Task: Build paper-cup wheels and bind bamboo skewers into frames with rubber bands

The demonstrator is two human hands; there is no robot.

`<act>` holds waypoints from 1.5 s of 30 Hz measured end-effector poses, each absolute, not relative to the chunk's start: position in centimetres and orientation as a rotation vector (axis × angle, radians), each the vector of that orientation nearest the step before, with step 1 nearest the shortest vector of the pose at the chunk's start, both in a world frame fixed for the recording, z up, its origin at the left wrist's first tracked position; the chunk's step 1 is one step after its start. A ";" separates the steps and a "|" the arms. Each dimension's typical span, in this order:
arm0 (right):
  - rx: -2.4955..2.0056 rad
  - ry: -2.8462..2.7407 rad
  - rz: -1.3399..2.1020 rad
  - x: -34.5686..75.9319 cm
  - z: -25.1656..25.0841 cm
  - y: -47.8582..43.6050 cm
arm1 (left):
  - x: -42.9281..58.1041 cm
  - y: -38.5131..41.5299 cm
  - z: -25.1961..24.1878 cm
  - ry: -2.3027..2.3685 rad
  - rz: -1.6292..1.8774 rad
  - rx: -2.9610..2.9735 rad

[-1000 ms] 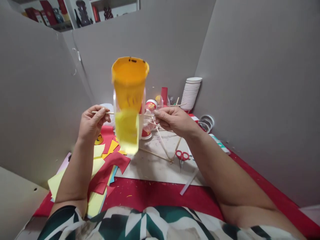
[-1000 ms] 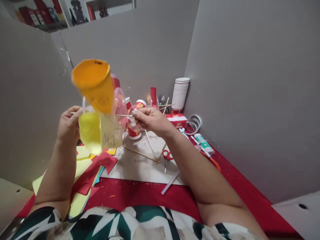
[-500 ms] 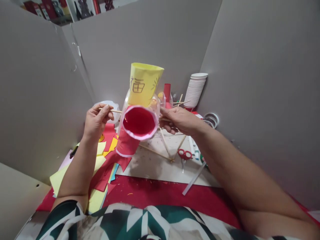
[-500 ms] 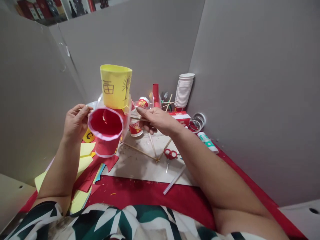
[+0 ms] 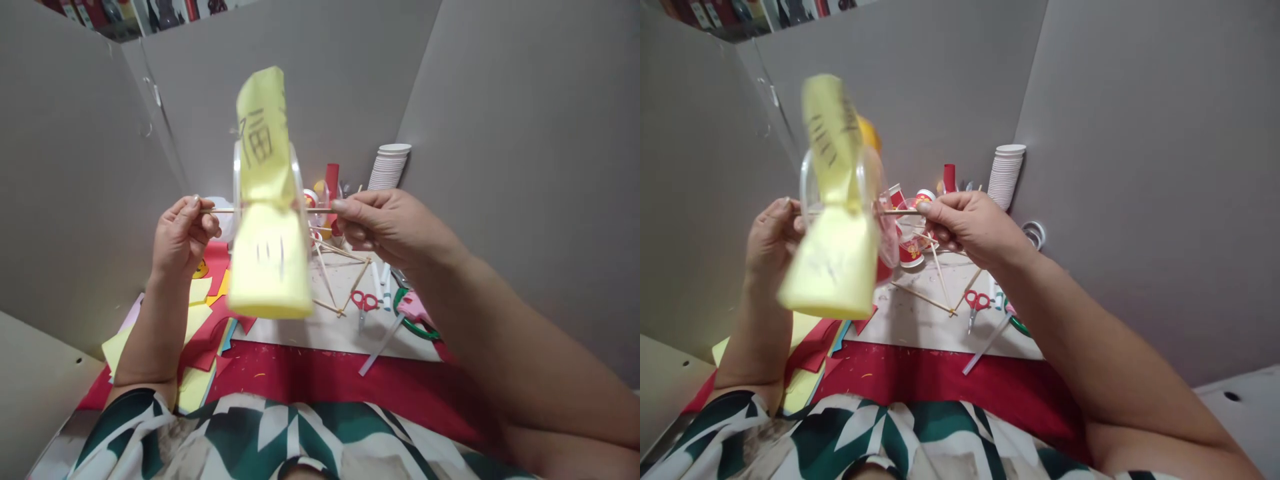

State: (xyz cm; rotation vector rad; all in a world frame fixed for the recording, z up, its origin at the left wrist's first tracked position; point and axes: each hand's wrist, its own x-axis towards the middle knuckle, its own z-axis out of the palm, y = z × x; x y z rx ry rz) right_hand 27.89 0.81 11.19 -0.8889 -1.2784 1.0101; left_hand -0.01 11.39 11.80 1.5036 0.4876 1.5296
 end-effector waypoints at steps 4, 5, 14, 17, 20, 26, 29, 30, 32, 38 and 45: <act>-0.810 -1.185 0.980 26.8 11.7 1.5 | -0.4 11.1 12.1 0.291 1.515 1.475; -0.805 -1.150 0.998 26.5 11.8 1.8 | -0.4 11.2 12.1 0.270 1.507 1.469; -1.034 -1.248 1.103 26.5 11.4 2.4 | -0.5 12.1 11.9 0.312 1.495 1.445; -1.012 -1.213 1.011 26.7 11.4 2.3 | -0.3 12.2 11.6 0.320 1.442 1.438; -0.985 -1.173 0.927 26.8 11.1 2.3 | -0.1 12.3 11.3 0.329 1.397 1.428; -0.906 -1.077 0.875 26.6 10.9 2.3 | 0.1 12.2 11.2 0.346 1.387 1.431; -0.867 -1.037 0.858 26.3 11.0 2.2 | 0.1 12.3 11.0 0.326 1.386 1.423; -0.861 -1.030 0.860 26.3 11.1 2.2 | 0.2 12.4 10.9 0.318 1.387 1.423; -0.868 -1.022 0.874 26.2 11.0 2.3 | 0.2 12.7 10.7 0.306 1.399 1.426; -0.969 -1.081 0.914 26.3 10.3 3.0 | 0.7 12.9 10.4 0.318 1.386 1.439; -0.918 -1.079 0.806 26.6 9.9 3.5 | 1.5 12.6 10.1 0.333 1.364 1.381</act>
